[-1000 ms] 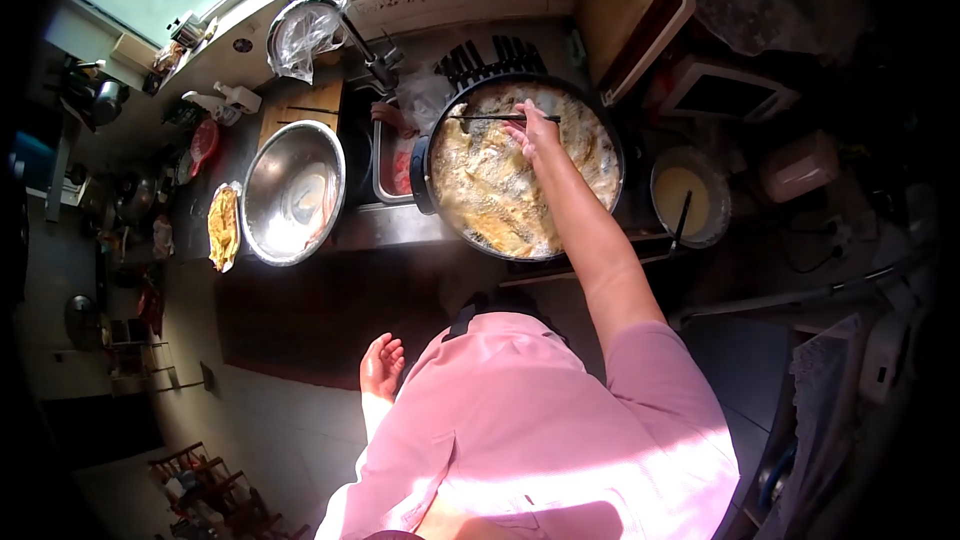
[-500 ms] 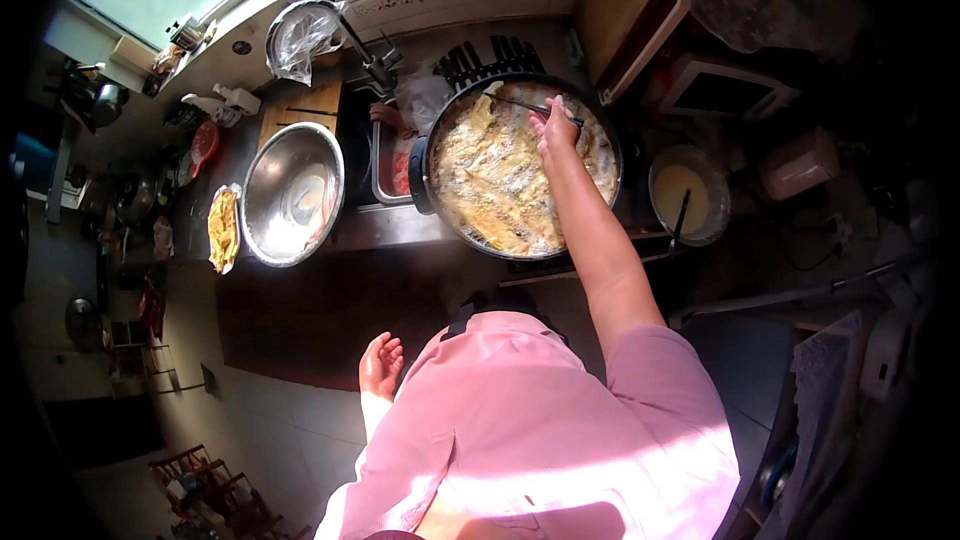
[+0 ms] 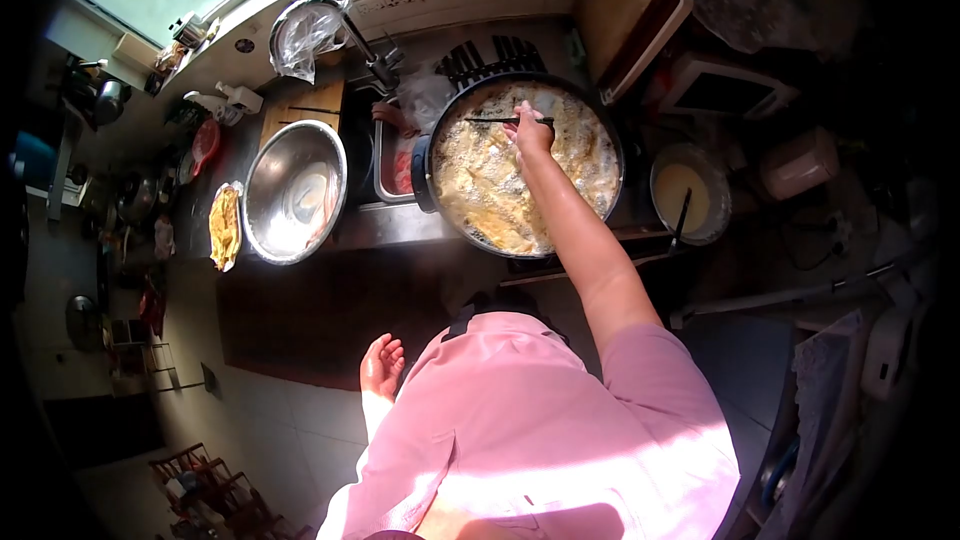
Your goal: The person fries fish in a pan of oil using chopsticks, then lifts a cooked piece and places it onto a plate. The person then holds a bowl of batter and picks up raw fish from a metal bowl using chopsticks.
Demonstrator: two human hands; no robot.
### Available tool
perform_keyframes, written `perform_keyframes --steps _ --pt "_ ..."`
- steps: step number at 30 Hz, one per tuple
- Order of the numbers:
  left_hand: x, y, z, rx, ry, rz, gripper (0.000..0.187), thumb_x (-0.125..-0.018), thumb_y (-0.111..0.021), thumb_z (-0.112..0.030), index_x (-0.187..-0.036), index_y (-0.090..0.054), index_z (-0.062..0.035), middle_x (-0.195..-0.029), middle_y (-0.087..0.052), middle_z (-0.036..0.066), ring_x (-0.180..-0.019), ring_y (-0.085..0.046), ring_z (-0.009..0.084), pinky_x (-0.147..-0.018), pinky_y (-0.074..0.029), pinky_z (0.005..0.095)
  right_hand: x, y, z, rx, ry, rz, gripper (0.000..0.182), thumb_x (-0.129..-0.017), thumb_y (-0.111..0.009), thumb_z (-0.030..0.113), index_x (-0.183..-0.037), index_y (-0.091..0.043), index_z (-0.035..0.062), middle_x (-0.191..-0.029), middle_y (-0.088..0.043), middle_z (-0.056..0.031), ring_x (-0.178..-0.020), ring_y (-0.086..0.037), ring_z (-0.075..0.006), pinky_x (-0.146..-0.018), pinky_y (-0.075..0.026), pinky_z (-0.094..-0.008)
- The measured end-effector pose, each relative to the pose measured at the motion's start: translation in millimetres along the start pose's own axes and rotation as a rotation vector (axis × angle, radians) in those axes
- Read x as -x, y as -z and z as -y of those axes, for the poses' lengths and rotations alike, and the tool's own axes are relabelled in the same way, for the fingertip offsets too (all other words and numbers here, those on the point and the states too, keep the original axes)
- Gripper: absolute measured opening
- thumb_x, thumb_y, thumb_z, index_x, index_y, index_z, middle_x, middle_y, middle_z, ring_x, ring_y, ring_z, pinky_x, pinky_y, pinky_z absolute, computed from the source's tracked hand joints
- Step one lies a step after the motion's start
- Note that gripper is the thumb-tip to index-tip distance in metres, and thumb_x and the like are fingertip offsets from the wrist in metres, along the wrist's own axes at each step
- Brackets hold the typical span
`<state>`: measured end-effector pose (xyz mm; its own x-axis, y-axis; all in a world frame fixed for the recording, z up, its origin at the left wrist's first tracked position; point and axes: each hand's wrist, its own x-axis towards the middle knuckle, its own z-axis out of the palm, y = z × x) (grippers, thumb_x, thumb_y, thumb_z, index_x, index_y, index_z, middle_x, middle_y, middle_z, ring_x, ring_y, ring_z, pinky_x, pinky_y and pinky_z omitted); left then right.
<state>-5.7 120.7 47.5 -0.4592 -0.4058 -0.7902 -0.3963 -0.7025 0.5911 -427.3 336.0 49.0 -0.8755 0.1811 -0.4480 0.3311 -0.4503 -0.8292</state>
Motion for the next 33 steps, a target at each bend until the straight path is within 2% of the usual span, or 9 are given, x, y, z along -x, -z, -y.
perform_keyframes --steps 3,8,10,16,21,25,28,30,33 --pt "0.3 -0.4 0.8 0.027 -0.001 -0.005 0.021 -0.083 -0.049 -0.022 -0.096 -0.053 -0.0058 -0.081 -0.057 0.007 -0.068 -0.054 0.0144 -0.058 -0.044 0.0249 -5.4 3.6 0.8 0.002 0.017 0.023 0.03 -0.084 -0.048 0.03 -0.092 -0.052 0.0008 -0.081 -0.054 -0.0108 -0.063 -0.058 -0.0204 -0.056 -0.05 -0.028" --pt "3.0 -0.3 -0.4 0.044 -0.004 -0.011 0.019 -0.082 -0.051 -0.021 -0.093 -0.053 -0.0062 -0.078 -0.058 0.007 -0.065 -0.054 0.0139 -0.056 -0.045 0.0244 -19.9 6.4 12.2 -0.143 0.098 -0.133 0.029 -0.084 -0.048 0.031 -0.088 -0.052 0.0028 -0.077 -0.053 -0.0085 -0.058 -0.057 -0.0195 -0.05 -0.046 -0.0245" --pt "1.4 2.6 0.3 0.008 -0.002 0.016 0.024 -0.084 -0.047 -0.023 -0.098 -0.051 -0.0052 -0.084 -0.056 0.008 -0.073 -0.052 0.0152 -0.062 -0.044 0.0257 -22.4 12.1 14.3 -0.137 0.104 -0.129 0.028 -0.084 -0.048 0.031 -0.089 -0.052 0.0037 -0.078 -0.052 -0.0079 -0.06 -0.057 -0.0192 -0.051 -0.045 -0.0245" --pt "-0.3 0.5 -2.4 -0.008 -0.001 0.02 0.023 -0.084 -0.047 -0.023 -0.097 -0.052 -0.0053 -0.084 -0.056 0.008 -0.073 -0.052 0.0151 -0.062 -0.044 0.0256 -14.3 23.3 8.4 -0.1 0.089 -0.072 0.028 -0.084 -0.048 0.031 -0.091 -0.051 0.0045 -0.083 -0.052 -0.0069 -0.067 -0.056 -0.0182 -0.06 -0.046 -0.0275" --pt "1.9 -5.6 -8.8 -0.036 0.004 0.031 0.022 -0.084 -0.046 -0.023 -0.097 -0.052 -0.0054 -0.084 -0.056 0.007 -0.073 -0.052 0.0149 -0.063 -0.044 0.0255 14.8 13.9 -1.0 -0.028 0.064 0.043 0.03 -0.085 -0.047 0.03 -0.095 -0.052 0.0026 -0.09 -0.054 -0.0092 -0.073 -0.056 -0.0185 -0.066 -0.046 -0.0271" --pt "-0.8 -5.6 -11.6 -0.048 -0.005 0.038 0.023 -0.084 -0.046 -0.023 -0.097 -0.052 -0.0057 -0.084 -0.056 0.007 -0.073 -0.052 0.0146 -0.062 -0.043 0.0253 26.6 9.2 5.1 0.025 0.079 0.118 0.031 -0.085 -0.047 0.031 -0.093 -0.052 0.0013 -0.086 -0.055 -0.0084 -0.072 -0.056 -0.016 -0.062 -0.047 -0.0236" --pt "-2.9 -0.7 -11.8 -0.04 -0.008 0.049 0.023 -0.084 -0.046 -0.023 -0.098 -0.052 -0.0057 -0.084 -0.056 0.007 -0.072 -0.052 0.0143 -0.062 -0.043 0.025 34.1 14.2 20.8 0.161 0.192 0.169 0.033 -0.085 -0.045 0.032 -0.093 -0.053 0.0008 -0.084 -0.056 -0.0081 -0.07 -0.056 -0.0144 -0.062 -0.047 -0.0223" --pt "-2.5 1.4 -12.1 -0.033 -0.005 0.042 0.022 -0.084 -0.046 -0.023 -0.098 -0.052 -0.0057 -0.083 -0.056 0.006 -0.072 -0.052 0.0141 -0.061 -0.043 0.0248 52.0 17.0 37.4 0.355 0.371 0.2 0.035 -0.086 -0.044 0.033 -0.093 -0.054 0.0 -0.083 -0.057 -0.0081 -0.071 -0.057 -0.0134 -0.064 -0.047 -0.0219" --pt "-1.9 6.5 -9.6 -0.018 -0.003 0.057 0.022 -0.085 -0.045 -0.022 -0.098 -0.051 -0.0053 -0.082 -0.056 0.007 -0.07 -0.053 0.0142 -0.06 -0.043 0.0246 79.4 21.5 31.4 0.346 0.367 0.344 0.032 -0.085 -0.047 0.029 -0.093 -0.057 -0.0004 -0.083 -0.058 -0.0062 -0.072 -0.057 -0.0121 -0.064 -0.047 -0.0223"
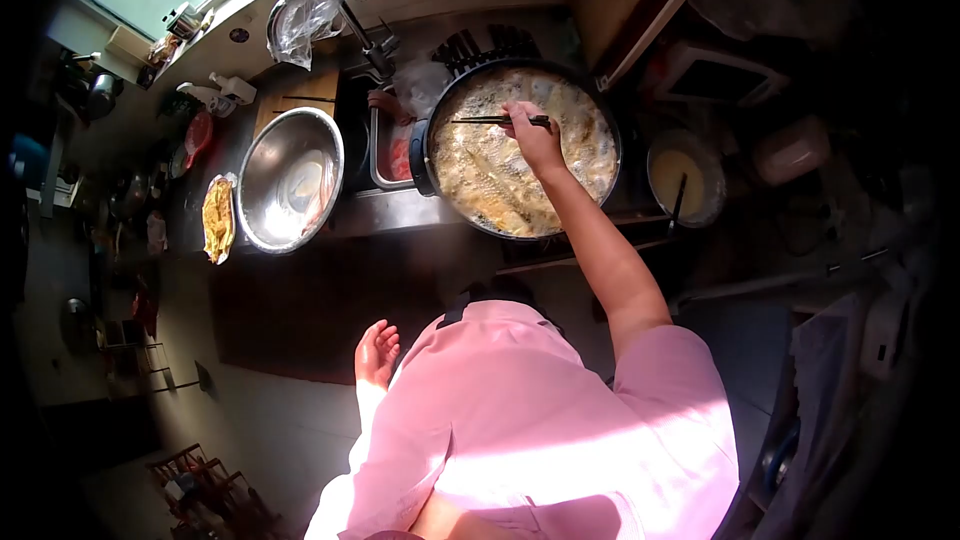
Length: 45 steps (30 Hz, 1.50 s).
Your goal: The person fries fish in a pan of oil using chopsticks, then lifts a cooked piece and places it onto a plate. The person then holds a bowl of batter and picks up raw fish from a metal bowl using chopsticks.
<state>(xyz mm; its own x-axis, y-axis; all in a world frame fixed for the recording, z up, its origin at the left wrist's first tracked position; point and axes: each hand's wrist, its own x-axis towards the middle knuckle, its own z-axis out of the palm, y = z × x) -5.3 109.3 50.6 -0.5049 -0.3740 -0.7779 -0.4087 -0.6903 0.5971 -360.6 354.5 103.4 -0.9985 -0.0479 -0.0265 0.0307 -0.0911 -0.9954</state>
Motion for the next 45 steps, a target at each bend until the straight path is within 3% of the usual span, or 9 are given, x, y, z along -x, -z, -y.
perform_keyframes --steps 5,12,19,27,31,35,38,42,45 --pt "-0.4 3.6 0.3 0.027 0.009 0.007 0.022 -0.085 -0.044 -0.021 -0.098 -0.051 -0.005 -0.081 -0.056 0.006 -0.069 -0.053 0.0141 -0.059 -0.043 0.0244 27.2 -19.2 -13.3 0.257 0.266 0.174 0.016 -0.078 -0.056 0.016 -0.086 -0.06 0.0028 -0.074 -0.057 -0.0051 -0.069 -0.054 -0.0139 -0.065 -0.041 -0.0242" --pt "-3.8 19.0 6.5 0.057 0.009 -0.004 0.022 -0.086 -0.044 -0.021 -0.099 -0.051 -0.0053 -0.08 -0.057 0.007 -0.068 -0.053 0.0143 -0.059 -0.043 0.0249 15.7 -35.3 -34.8 0.288 0.463 0.153 0.013 -0.078 -0.056 0.012 -0.086 -0.061 0.003 -0.078 -0.059 -0.0076 -0.073 -0.056 -0.0157 -0.067 -0.042 -0.0235" --pt "-0.9 30.1 17.6 0.084 0.026 -0.033 0.023 -0.085 -0.045 -0.023 -0.099 -0.051 -0.0063 -0.08 -0.057 0.007 -0.068 -0.053 0.0149 -0.059 -0.043 0.0261 25.2 -39.0 -39.3 0.055 0.071 0.148 0.024 -0.085 -0.049 0.021 -0.093 -0.059 0.0012 -0.085 -0.059 -0.0044 -0.079 -0.057 -0.0116 -0.067 -0.045 -0.0223" --pt "-0.7 30.5 15.0 0.083 0.032 -0.029 0.021 -0.086 -0.044 -0.023 -0.097 -0.051 -0.0063 -0.079 -0.057 0.006 -0.067 -0.053 0.0147 -0.058 -0.044 0.0255 42.2 -35.8 -26.5 0.004 -0.029 0.148 0.032 -0.087 -0.044 0.027 -0.095 -0.054 -0.0023 -0.088 -0.058 -0.0086 -0.079 -0.059 -0.0143 -0.069 -0.046 -0.0229" --pt "-2.1 25.8 10.6 0.082 0.034 -0.026 0.02 -0.086 -0.044 -0.022 -0.096 -0.051 -0.006 -0.079 -0.056 0.006 -0.066 -0.053 0.0146 -0.057 -0.044 0.0252 43.9 -27.9 -19.7 -0.1 -0.049 0.023 0.034 -0.087 -0.041 0.028 -0.084 -0.057 -0.0013 -0.084 -0.059 -0.0071 -0.076 -0.059 -0.0142 -0.065 -0.046 -0.0231" --pt "-3.4 22.4 8.5 0.077 0.026 0.003 0.021 -0.086 -0.044 -0.021 -0.097 -0.051 -0.005 -0.079 -0.056 0.007 -0.066 -0.052 0.0146 -0.057 -0.043 0.0251 51.1 -23.0 -10.4 0.103 0.115 0.172 0.032 -0.087 -0.041 0.025 -0.08 -0.057 -0.0011 -0.077 -0.056 -0.0079 -0.074 -0.056 -0.0162 -0.067 -0.045 -0.0259" --pt "-5.5 20.9 7.0 0.064 0.018 0.014 0.021 -0.085 -0.044 -0.02 -0.098 -0.051 -0.0045 -0.079 -0.056 0.007 -0.067 -0.052 0.0147 -0.057 -0.043 0.0252 49.9 -23.3 -9.7 0.392 0.598 0.26 0.012 -0.079 -0.052 0.011 -0.079 -0.056 -0.0009 -0.074 -0.055 -0.0125 -0.068 -0.055 -0.0225 -0.061 -0.043 -0.0272" --pt "-2.6 17.1 2.3 0.057 0.018 0.008 0.021 -0.085 -0.044 -0.02 -0.098 -0.051 -0.0043 -0.08 -0.056 0.007 -0.067 -0.052 0.0147 -0.058 -0.044 0.0251 52.6 -34.0 -1.9 0.401 0.754 0.311 0.007 -0.073 -0.057 -0.001 -0.081 -0.055 -0.0006 -0.074 -0.056 -0.0115 -0.067 -0.055 -0.0236 -0.06 -0.043 -0.0276" --pt "-2.2 18.1 1.7 0.048 0.01 0.002 0.022 -0.086 -0.044 -0.02 -0.098 -0.051 -0.0043 -0.08 -0.056 0.007 -0.067 -0.053 0.0143 -0.058 -0.044 0.0248 49.8 -40.3 -3.0 0.38 0.793 0.294 0.008 -0.074 -0.058 0.002 -0.082 -0.057 0.0 -0.075 -0.057 -0.0114 -0.067 -0.056 -0.0233 -0.061 -0.044 -0.0273"
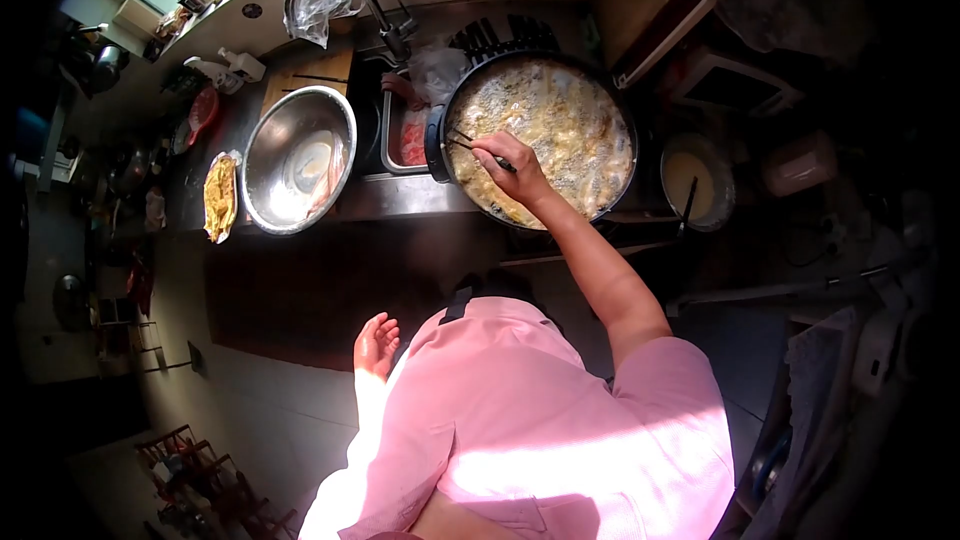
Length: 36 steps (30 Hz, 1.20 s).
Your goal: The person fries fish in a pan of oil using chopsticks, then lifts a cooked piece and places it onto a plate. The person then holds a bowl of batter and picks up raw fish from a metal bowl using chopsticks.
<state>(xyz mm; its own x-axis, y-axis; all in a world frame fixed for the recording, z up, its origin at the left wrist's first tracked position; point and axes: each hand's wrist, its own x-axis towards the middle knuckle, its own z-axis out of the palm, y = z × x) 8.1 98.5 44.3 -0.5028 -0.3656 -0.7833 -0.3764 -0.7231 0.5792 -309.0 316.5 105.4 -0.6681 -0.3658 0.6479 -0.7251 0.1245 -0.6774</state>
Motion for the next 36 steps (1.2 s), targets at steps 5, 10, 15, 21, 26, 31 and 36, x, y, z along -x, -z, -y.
perform_keyframes --steps 5,10,15,21,26,31,36 --pt "-4.6 6.3 6.1 0.01 0.005 0.008 0.022 -0.086 -0.044 -0.021 -0.098 -0.051 -0.0047 -0.08 -0.057 0.007 -0.067 -0.053 0.014 -0.057 -0.044 0.0245 7.7 -5.1 -24.9 -0.04 -0.276 -0.055 0.012 -0.077 -0.057 0.008 -0.085 -0.06 0.0004 -0.079 -0.058 -0.0089 -0.071 -0.056 -0.018 -0.063 -0.043 -0.0252" --pt "-5.6 4.5 8.3 0.027 0.013 0.01 0.021 -0.086 -0.044 -0.021 -0.098 -0.051 -0.0052 -0.08 -0.057 0.007 -0.067 -0.053 0.014 -0.057 -0.044 0.0244 10.0 0.6 -34.7 -0.553 -0.829 -0.316 0.024 -0.082 -0.053 0.022 -0.09 -0.059 -0.0002 -0.082 -0.059 -0.0062 -0.076 -0.058 -0.0135 -0.066 -0.046 -0.0224" --pt "-6.5 2.4 5.5 0.02 0.007 0.009 0.021 -0.085 -0.044 -0.021 -0.097 -0.051 -0.0044 -0.08 -0.057 0.007 -0.067 -0.053 0.014 -0.058 -0.044 0.0243 15.7 22.3 -42.0 -0.834 -0.924 -0.459 0.03 -0.082 -0.051 0.031 -0.092 -0.052 0.0024 -0.086 -0.057 -0.0093 -0.079 -0.059 -0.02 -0.068 -0.049 -0.0269" --pt "-9.0 -7.4 -2.9 -0.02 0.016 0.026 0.02 -0.086 -0.043 -0.019 -0.096 -0.051 -0.004 -0.08 -0.056 0.007 -0.068 -0.053 0.0142 -0.057 -0.043 0.0246 -1.7 57.0 -4.1 -0.866 -0.895 -0.583 0.032 -0.082 -0.052 0.031 -0.092 -0.051 0.0005 -0.084 -0.057 -0.0107 -0.076 -0.06 -0.0211 -0.066 -0.05 -0.0275" --pt "-13.7 -17.8 -9.9 -0.076 0.046 0.042 0.02 -0.086 -0.043 -0.019 -0.096 -0.052 -0.0043 -0.079 -0.057 0.007 -0.067 -0.053 0.0147 -0.057 -0.043 0.0249 -21.2 92.9 51.3 -0.701 -0.58 -0.56 0.032 -0.083 -0.049 0.029 -0.09 -0.053 -0.0024 -0.085 -0.058 -0.013 -0.076 -0.06 -0.0205 -0.068 -0.05 -0.0282" --pt "-25.5 -23.7 -11.2 -0.111 0.068 0.106 0.02 -0.085 -0.043 -0.02 -0.096 -0.052 -0.0049 -0.079 -0.057 0.007 -0.067 -0.054 0.0149 -0.057 -0.043 0.0251 2.7 98.8 67.4 -0.372 -0.504 -0.49 0.03 -0.084 -0.05 0.026 -0.086 -0.057 -0.0035 -0.082 -0.059 -0.0097 -0.074 -0.058 -0.0151 -0.068 -0.048 -0.0253" --pt "-32.6 -33.2 -18.9 -0.166 0.104 0.141 0.02 -0.085 -0.043 -0.019 -0.097 -0.051 -0.0052 -0.079 -0.057 0.007 -0.067 -0.054 0.0148 -0.057 -0.043 0.0255 43.1 105.1 45.9 -0.263 -0.657 -0.568 0.028 -0.084 -0.05 0.024 -0.083 -0.057 -0.0031 -0.081 -0.059 -0.0079 -0.071 -0.057 -0.0131 -0.066 -0.048 -0.0238"
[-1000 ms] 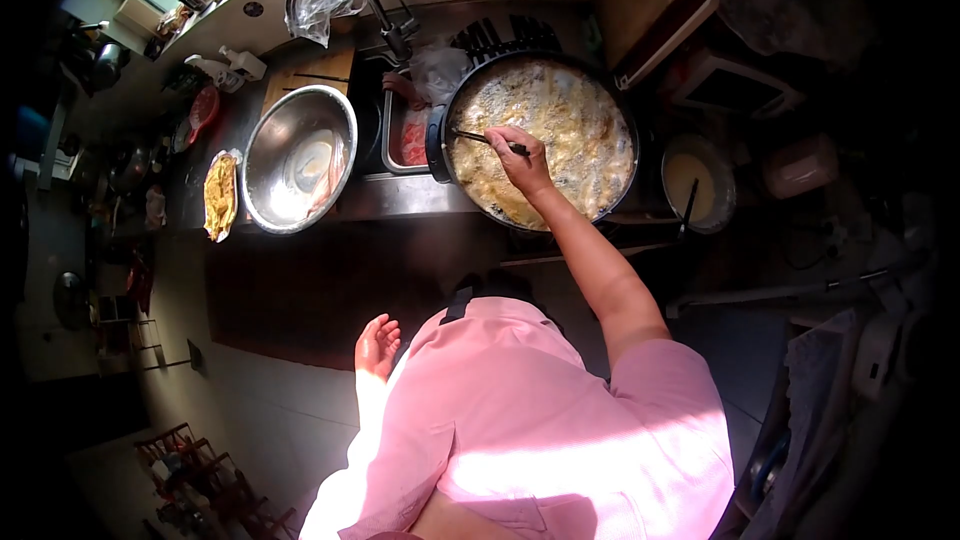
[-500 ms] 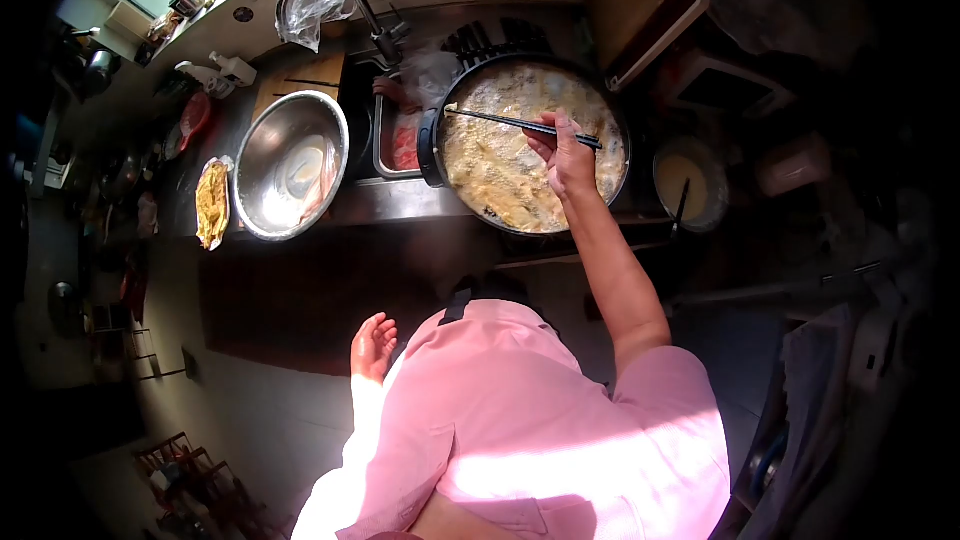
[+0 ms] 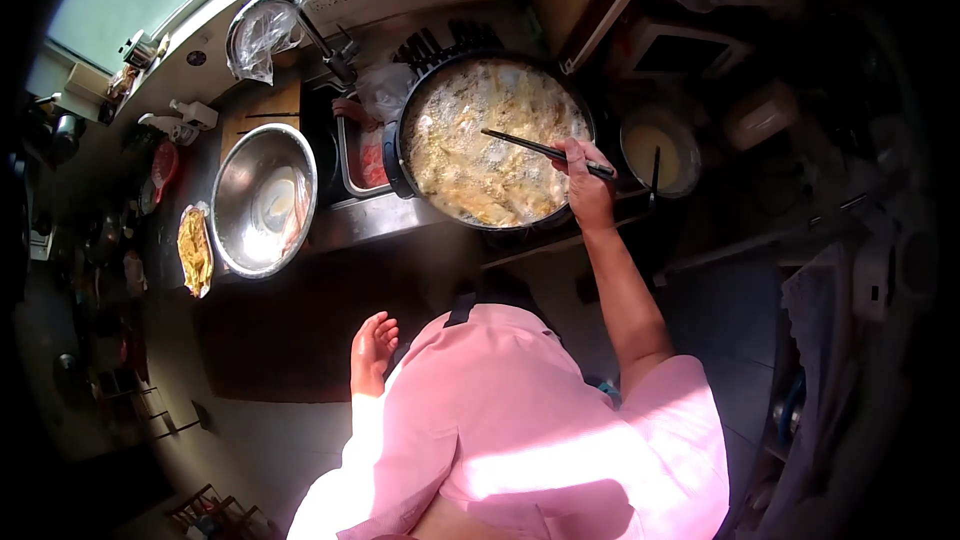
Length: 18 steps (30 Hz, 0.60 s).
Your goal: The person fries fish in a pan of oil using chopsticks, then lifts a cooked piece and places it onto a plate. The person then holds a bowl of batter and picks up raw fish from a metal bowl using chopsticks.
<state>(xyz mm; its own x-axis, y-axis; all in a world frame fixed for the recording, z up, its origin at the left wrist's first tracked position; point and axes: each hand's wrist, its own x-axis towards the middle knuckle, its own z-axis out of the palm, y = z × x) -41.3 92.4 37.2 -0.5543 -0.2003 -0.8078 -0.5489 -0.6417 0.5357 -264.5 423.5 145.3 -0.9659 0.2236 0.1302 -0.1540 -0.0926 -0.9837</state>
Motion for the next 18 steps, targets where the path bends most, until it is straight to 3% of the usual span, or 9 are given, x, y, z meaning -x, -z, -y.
perform_keyframes --steps 4,7,12,16,18 --pt "-14.0 -0.9 -1.8 -0.075 0.046 0.03 0.021 -0.085 -0.043 -0.02 -0.098 -0.051 -0.0057 -0.079 -0.057 0.006 -0.067 -0.054 0.0148 -0.058 -0.043 0.0252 9.1 15.5 20.1 -0.138 -0.065 -0.026 0.028 -0.085 -0.049 0.024 -0.083 -0.056 -0.0028 -0.08 -0.059 -0.0068 -0.071 -0.057 -0.0123 -0.066 -0.048 -0.0227" --pt "-18.6 -10.0 -8.4 -0.114 0.054 0.08 0.021 -0.085 -0.042 -0.021 -0.097 -0.051 -0.0058 -0.078 -0.057 0.006 -0.067 -0.054 0.0146 -0.058 -0.043 0.0252 12.7 36.7 -14.2 0.046 -0.129 -0.039 0.03 -0.084 -0.049 0.026 -0.083 -0.056 -0.0033 -0.08 -0.059 -0.0094 -0.072 -0.058 -0.0142 -0.068 -0.048 -0.0245" --pt "-31.5 -20.7 -13.0 -0.181 0.056 0.132 0.022 -0.085 -0.042 -0.022 -0.097 -0.05 -0.0059 -0.079 -0.057 0.005 -0.066 -0.053 0.0141 -0.058 -0.043 0.0253 25.8 47.0 26.9 -0.095 -0.079 -0.116 0.028 -0.086 -0.045 0.025 -0.086 -0.054 -0.0024 -0.085 -0.058 -0.0124 -0.072 -0.058 -0.0167 -0.069 -0.049 -0.0263" --pt "-34.0 -32.3 -15.5 -0.263 0.123 0.12 0.023 -0.084 -0.042 -0.023 -0.099 -0.049 -0.0062 -0.081 -0.056 0.006 -0.068 -0.053 0.0147 -0.059 -0.043 0.0256 28.5 54.1 67.9 -0.222 0.026 -0.079 0.033 -0.085 -0.047 0.027 -0.083 -0.054 -0.005 -0.083 -0.057 -0.0143 -0.074 -0.059 -0.0205 -0.067 -0.05 -0.0286" --pt "-37.2 -36.1 -16.1 -0.296 0.138 0.105 0.024 -0.084 -0.041 -0.023 -0.1 -0.049 -0.0062 -0.083 -0.056 0.006 -0.07 -0.053 0.0151 -0.06 -0.043 0.0257 28.6 61.1 90.3 -0.248 0.273 0.029 0.034 -0.085 -0.047 0.03 -0.079 -0.053 -0.0032 -0.081 -0.055 -0.0154 -0.073 -0.058 -0.0228 -0.063 -0.051 -0.0308"
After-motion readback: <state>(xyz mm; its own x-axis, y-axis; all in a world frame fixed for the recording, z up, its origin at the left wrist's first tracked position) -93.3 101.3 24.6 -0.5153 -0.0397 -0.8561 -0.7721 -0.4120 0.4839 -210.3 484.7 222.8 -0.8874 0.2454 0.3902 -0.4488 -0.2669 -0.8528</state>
